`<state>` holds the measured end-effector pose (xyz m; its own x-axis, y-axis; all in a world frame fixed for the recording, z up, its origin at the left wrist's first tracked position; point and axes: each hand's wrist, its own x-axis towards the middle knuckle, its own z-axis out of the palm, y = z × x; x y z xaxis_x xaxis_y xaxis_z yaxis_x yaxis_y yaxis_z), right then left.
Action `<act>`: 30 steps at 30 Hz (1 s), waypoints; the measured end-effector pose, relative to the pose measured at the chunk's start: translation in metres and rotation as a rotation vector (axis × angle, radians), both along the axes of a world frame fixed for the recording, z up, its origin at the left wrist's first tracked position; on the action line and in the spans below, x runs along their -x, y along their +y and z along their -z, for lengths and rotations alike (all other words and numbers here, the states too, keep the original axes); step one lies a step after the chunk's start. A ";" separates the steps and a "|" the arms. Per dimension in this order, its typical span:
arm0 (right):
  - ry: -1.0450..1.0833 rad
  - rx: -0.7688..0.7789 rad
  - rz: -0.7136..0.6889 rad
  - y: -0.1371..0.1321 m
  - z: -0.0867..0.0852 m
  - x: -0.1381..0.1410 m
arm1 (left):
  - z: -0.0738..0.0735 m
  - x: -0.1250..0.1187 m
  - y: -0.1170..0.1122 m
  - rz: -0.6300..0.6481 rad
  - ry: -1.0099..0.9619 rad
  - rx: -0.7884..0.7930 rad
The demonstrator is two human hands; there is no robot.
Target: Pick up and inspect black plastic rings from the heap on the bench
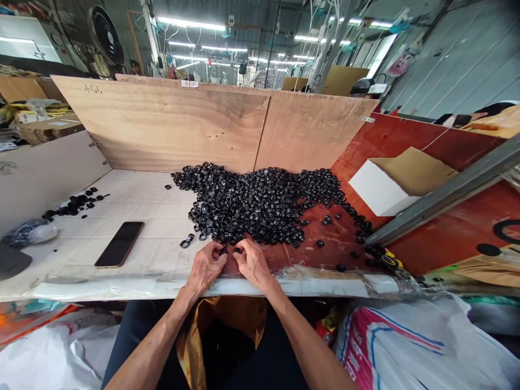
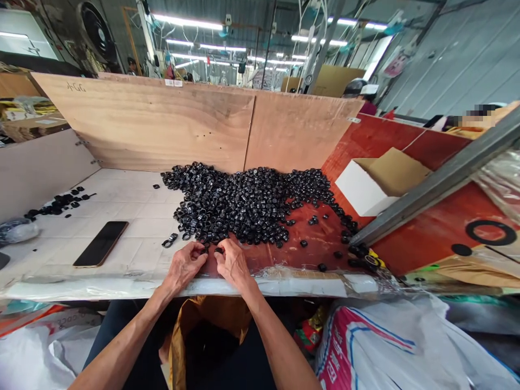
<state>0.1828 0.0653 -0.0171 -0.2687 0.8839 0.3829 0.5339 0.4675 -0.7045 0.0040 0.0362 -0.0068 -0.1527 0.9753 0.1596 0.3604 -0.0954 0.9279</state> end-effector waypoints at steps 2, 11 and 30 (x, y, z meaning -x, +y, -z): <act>0.214 0.117 -0.094 0.000 -0.003 -0.003 | -0.005 -0.004 -0.002 0.092 -0.316 0.096; 0.396 0.291 -0.155 -0.002 -0.010 -0.004 | -0.009 -0.006 -0.010 0.221 -0.501 0.148; 0.248 0.086 -0.243 -0.002 -0.013 -0.007 | -0.002 -0.004 -0.012 0.270 -0.446 0.050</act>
